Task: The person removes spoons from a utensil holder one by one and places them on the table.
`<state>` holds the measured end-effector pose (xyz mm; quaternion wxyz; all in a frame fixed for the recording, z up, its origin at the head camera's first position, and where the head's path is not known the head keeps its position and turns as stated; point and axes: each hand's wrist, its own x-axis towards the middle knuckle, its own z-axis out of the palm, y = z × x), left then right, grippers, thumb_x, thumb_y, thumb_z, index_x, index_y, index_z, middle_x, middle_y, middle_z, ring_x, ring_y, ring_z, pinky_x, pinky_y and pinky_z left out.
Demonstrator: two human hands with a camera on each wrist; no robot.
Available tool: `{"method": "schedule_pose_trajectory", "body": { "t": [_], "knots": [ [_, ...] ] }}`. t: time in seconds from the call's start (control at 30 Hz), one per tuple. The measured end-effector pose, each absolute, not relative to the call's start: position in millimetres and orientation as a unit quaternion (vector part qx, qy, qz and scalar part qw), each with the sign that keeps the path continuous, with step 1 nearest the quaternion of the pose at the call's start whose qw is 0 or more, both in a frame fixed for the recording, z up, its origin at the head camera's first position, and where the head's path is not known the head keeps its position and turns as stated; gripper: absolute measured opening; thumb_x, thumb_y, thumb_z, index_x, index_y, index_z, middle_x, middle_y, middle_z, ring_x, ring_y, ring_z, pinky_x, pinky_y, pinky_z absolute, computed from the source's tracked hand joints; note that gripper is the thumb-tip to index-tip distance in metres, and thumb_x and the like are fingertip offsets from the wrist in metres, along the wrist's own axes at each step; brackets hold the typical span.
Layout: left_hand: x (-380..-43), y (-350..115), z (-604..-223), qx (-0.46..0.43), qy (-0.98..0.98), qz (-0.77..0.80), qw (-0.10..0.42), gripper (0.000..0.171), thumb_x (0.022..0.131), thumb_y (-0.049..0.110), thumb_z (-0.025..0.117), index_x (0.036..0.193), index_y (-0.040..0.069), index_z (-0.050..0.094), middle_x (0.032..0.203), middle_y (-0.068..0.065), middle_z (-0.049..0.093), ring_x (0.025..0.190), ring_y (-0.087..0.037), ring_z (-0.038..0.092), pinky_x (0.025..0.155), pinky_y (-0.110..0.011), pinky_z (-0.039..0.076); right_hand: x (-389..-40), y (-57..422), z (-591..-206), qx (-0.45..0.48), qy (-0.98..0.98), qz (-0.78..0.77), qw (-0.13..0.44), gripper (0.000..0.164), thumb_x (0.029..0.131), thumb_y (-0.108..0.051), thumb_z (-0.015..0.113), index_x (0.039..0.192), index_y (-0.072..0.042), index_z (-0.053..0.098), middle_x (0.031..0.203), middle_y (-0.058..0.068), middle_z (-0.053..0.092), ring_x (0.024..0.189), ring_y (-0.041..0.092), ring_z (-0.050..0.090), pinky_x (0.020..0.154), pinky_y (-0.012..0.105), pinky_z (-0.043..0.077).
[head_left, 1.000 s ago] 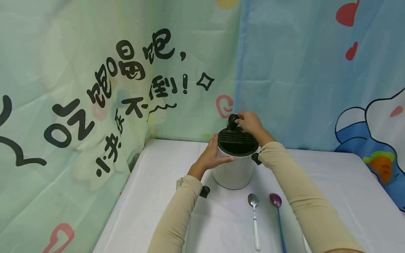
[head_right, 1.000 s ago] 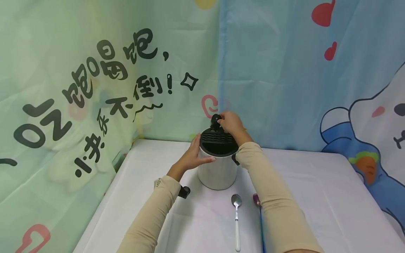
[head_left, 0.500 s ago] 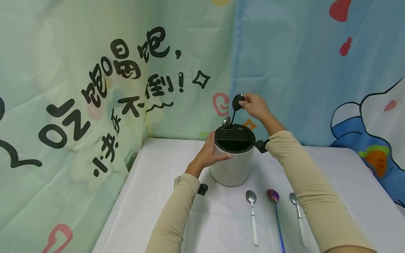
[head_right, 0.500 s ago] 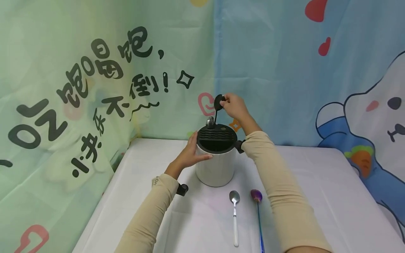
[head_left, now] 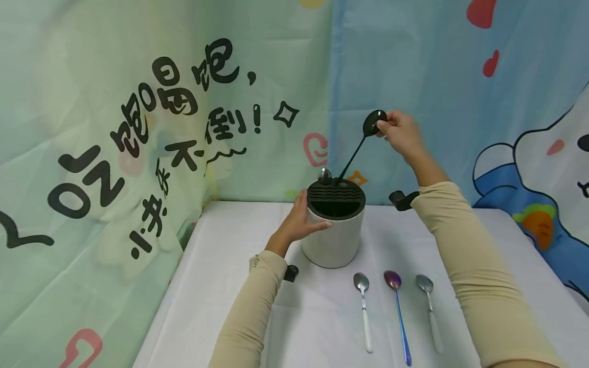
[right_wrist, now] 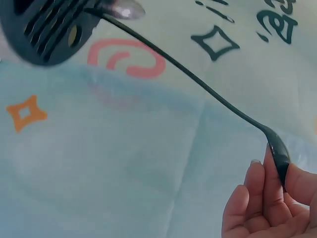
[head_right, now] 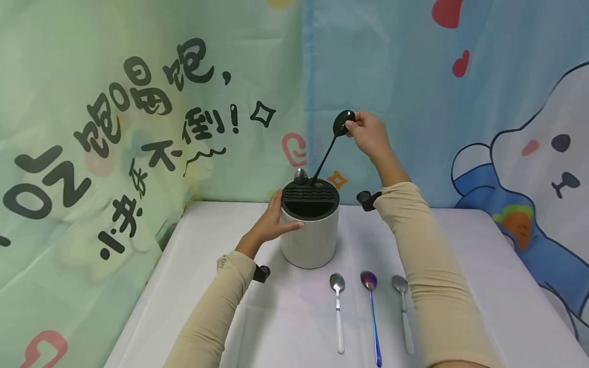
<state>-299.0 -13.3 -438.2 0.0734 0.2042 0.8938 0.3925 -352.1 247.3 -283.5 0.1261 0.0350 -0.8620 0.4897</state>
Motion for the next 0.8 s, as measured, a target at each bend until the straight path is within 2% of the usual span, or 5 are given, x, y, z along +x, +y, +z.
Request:
{"method": "schedule_pose_trajectory", "body": {
  "t": [0.1, 0.23, 0.5, 0.6, 0.8],
  "knots": [
    [-300, -14, -438, 0.202, 0.893, 0.394, 0.074, 0.108, 0.077, 0.048, 0.068, 0.148, 0.014, -0.006, 0.155, -0.007, -0.003, 0.141, -0.027, 0.014, 0.110, -0.045, 0.023, -341, 255, -275, 0.027, -0.865, 0.484, 0.129, 0.040, 0.093, -0.035, 0.049, 0.115, -0.003, 0.052, 0.087, -0.005, 0.059, 0.080, 0.007, 0.056, 0.078, 0.028, 0.045],
    [-300, -14, -437, 0.199, 0.892, 0.399, 0.073, 0.109, 0.076, 0.047, 0.069, 0.148, 0.015, -0.007, 0.155, -0.007, -0.003, 0.141, -0.026, 0.014, 0.111, -0.044, 0.023, -308, 254, -261, 0.007, -0.877, 0.462, 0.133, 0.034, 0.096, -0.031, 0.043, 0.110, 0.000, 0.050, 0.074, -0.019, 0.051, 0.069, -0.006, 0.050, 0.069, 0.018, 0.042],
    [-300, -14, -438, 0.198, 0.892, 0.400, 0.075, 0.108, 0.077, 0.047, 0.068, 0.148, 0.015, -0.007, 0.155, -0.007, -0.003, 0.141, -0.027, 0.014, 0.110, -0.045, 0.023, -292, 286, -274, -0.005, -0.833, 0.536, 0.136, 0.017, 0.095, -0.026, 0.045, 0.091, -0.010, 0.052, 0.065, -0.023, 0.053, 0.064, -0.005, 0.051, 0.063, 0.008, 0.043],
    [-300, -15, -438, 0.199, 0.893, 0.398, 0.072, 0.108, 0.077, 0.047, 0.068, 0.148, 0.014, -0.007, 0.155, -0.008, -0.003, 0.141, -0.027, 0.014, 0.110, -0.045, 0.023, -288, 297, -276, -0.011, -0.824, 0.550, 0.136, 0.015, 0.095, -0.028, 0.045, 0.092, -0.015, 0.052, 0.066, -0.023, 0.053, 0.066, -0.005, 0.051, 0.065, 0.008, 0.044],
    [-300, -18, -435, 0.199, 0.891, 0.402, 0.075, 0.109, 0.077, 0.047, 0.068, 0.148, 0.014, -0.007, 0.155, -0.008, -0.003, 0.140, -0.028, 0.014, 0.110, -0.046, 0.024, -282, 316, -273, -0.037, -0.845, 0.520, 0.122, 0.023, 0.094, -0.034, 0.043, 0.096, -0.013, 0.051, 0.069, -0.023, 0.051, 0.068, -0.005, 0.050, 0.069, 0.011, 0.042]
  ]
}}
